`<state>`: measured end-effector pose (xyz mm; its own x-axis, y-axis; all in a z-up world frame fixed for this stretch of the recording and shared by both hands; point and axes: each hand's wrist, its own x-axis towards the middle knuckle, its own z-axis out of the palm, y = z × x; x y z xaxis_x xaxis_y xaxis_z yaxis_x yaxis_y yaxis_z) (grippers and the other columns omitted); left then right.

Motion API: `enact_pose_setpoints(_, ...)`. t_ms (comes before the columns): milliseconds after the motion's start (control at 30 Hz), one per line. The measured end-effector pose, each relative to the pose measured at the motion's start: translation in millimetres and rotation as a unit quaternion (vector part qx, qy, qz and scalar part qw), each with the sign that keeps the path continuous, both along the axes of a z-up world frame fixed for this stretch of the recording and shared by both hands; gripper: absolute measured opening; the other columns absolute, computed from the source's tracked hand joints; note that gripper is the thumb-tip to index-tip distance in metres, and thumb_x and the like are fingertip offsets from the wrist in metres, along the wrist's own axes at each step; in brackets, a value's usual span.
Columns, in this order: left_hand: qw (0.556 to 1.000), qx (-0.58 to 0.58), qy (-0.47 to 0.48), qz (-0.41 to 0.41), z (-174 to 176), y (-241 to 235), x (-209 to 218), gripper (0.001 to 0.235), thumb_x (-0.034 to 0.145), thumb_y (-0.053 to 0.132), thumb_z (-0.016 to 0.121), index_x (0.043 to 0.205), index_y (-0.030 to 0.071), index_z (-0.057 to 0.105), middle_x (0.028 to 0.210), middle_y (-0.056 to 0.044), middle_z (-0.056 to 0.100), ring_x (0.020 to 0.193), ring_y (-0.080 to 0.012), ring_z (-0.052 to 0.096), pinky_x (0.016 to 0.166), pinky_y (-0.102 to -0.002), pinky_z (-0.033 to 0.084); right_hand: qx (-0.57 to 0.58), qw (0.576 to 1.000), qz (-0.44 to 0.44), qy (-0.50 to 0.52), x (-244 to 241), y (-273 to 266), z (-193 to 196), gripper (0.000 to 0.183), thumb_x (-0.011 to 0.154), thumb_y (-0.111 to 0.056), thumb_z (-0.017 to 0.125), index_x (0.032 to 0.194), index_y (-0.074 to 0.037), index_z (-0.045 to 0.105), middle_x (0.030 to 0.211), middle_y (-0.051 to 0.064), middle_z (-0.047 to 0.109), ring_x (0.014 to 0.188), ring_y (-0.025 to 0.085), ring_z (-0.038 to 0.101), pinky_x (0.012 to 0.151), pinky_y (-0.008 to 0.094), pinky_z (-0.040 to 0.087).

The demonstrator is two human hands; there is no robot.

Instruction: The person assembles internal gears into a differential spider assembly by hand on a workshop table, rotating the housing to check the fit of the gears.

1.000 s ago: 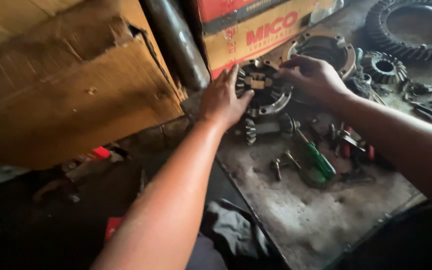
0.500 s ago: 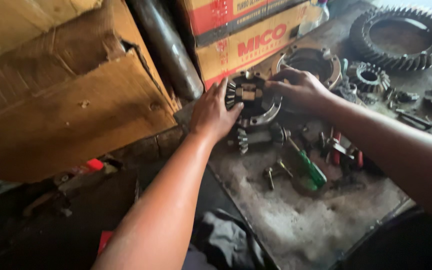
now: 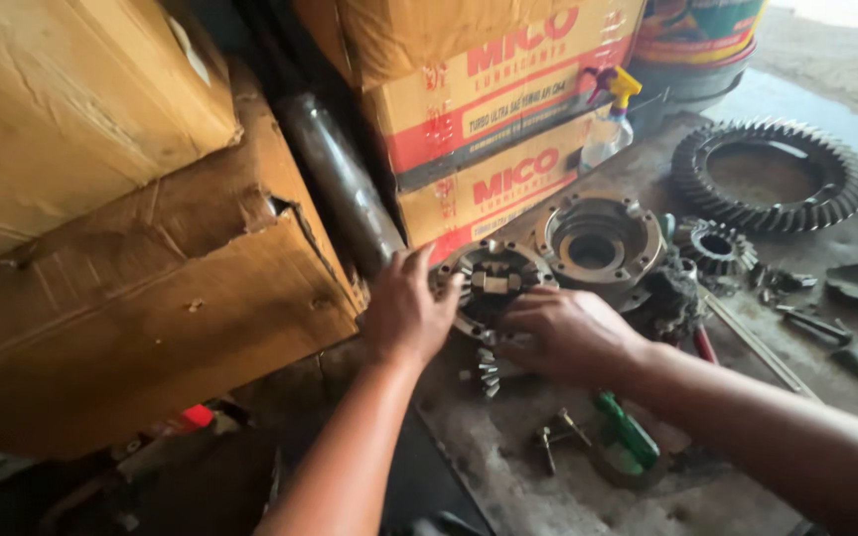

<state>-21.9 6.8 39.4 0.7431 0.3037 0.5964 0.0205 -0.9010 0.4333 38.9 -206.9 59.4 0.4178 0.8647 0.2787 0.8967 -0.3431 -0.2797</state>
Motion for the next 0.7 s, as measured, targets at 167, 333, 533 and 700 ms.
enact_pose_setpoints(167,0.969,-0.015,0.248,-0.011,24.3,-9.2,-15.3,0.041,0.090,0.056,0.065,0.094,0.018,0.079,0.101,-0.010,0.078,0.091,-0.0308,0.075,0.081,-0.046,0.059,0.001,0.998,-0.004,-0.061,-11.8,3.5,13.8,0.025,0.087,-0.040,0.072,0.090,-0.016,0.075,0.085,0.005,0.072,0.086,0.029,0.069,0.072,0.044,0.055)
enact_pose_setpoints(333,0.908,-0.003,0.410,-0.082,1.1,-16.4,-28.0,0.054,0.080,0.064,0.071,0.098,0.014,0.078,0.100,-0.016,0.076,0.095,-0.0332,0.074,0.086,-0.046,0.057,-0.219,0.973,-0.072,0.015,-14.6,-0.5,15.7,0.038,0.087,-0.055,0.069,0.105,-0.022,0.072,0.098,0.005,0.071,0.096,0.029,0.070,0.082,0.045,0.055)
enact_pose_setpoints(533,0.923,0.005,0.373,-0.098,-37.9,-11.4,-50.0,0.062,0.078,0.060,0.075,0.110,0.007,0.072,0.108,-0.020,0.073,0.107,-0.0364,0.069,0.093,-0.047,0.055,-0.172,0.983,-0.061,-0.032,-17.0,-15.0,-10.4,0.035,0.082,-0.043,0.075,0.101,-0.014,0.070,0.100,0.006,0.069,0.100,0.029,0.067,0.081,0.045,0.055)
enact_pose_setpoints(700,0.926,-0.007,0.354,-0.129,-67.5,-11.0,-53.2,0.074,0.081,0.053,0.075,0.135,0.007,0.058,0.126,-0.021,0.064,0.116,-0.0389,0.064,0.098,-0.047,0.051,-0.133,0.989,-0.042,-0.041,-18.3,-23.8,-17.3,0.043,0.073,-0.033,0.080,0.111,-0.014,0.068,0.117,0.009,0.063,0.103,0.031,0.063,0.079,0.046,0.055)
